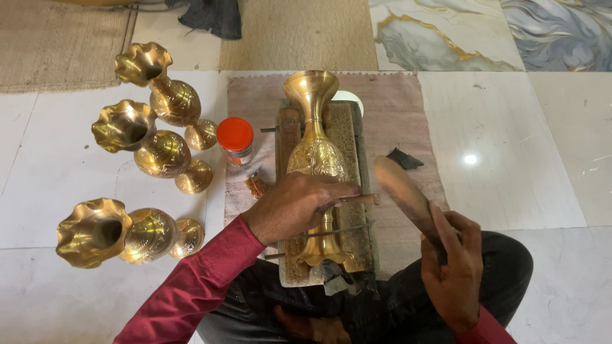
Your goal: The person sits on the floor with a brass vase clamped in a wooden fixture. They hold a chisel against the vase surface and strike it with a wooden mallet to engrave decorative patterns, periodically repositioning the chisel and rotating the vase to work new areas.
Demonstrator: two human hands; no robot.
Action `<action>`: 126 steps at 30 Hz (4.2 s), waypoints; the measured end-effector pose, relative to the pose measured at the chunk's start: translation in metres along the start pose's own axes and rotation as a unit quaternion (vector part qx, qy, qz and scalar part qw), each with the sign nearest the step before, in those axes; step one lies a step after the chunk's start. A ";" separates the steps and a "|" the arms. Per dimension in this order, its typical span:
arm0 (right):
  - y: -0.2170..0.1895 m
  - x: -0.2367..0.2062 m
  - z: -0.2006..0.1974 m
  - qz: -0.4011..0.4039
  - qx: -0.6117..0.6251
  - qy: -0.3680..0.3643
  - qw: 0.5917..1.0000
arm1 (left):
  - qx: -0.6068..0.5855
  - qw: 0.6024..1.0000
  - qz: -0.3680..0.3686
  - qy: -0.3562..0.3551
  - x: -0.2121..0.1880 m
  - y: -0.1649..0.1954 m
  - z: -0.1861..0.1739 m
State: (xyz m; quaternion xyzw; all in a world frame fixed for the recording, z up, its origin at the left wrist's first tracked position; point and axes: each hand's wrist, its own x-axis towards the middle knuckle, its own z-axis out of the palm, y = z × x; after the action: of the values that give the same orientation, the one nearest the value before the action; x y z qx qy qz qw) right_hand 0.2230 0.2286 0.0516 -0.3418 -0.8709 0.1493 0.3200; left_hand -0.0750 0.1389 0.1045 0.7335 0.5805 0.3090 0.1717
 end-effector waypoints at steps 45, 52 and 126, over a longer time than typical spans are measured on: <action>-0.016 -0.021 0.017 0.195 0.128 -0.086 0.969 | -0.407 0.814 -0.204 0.361 -0.077 -0.043 0.044; -0.054 -0.007 0.034 -0.185 0.110 -0.036 0.976 | -0.183 0.900 -0.268 0.291 -0.134 -0.001 0.105; 0.047 0.022 0.001 0.353 0.362 -0.167 0.846 | 0.062 0.950 -0.166 0.257 -0.085 0.044 0.002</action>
State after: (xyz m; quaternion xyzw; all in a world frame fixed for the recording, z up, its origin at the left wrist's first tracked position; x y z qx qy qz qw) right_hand 0.2333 0.2775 0.0383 -0.4558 -0.6157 0.6121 0.1962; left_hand -0.0521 0.0460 0.1080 0.5321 0.7362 0.4176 0.0198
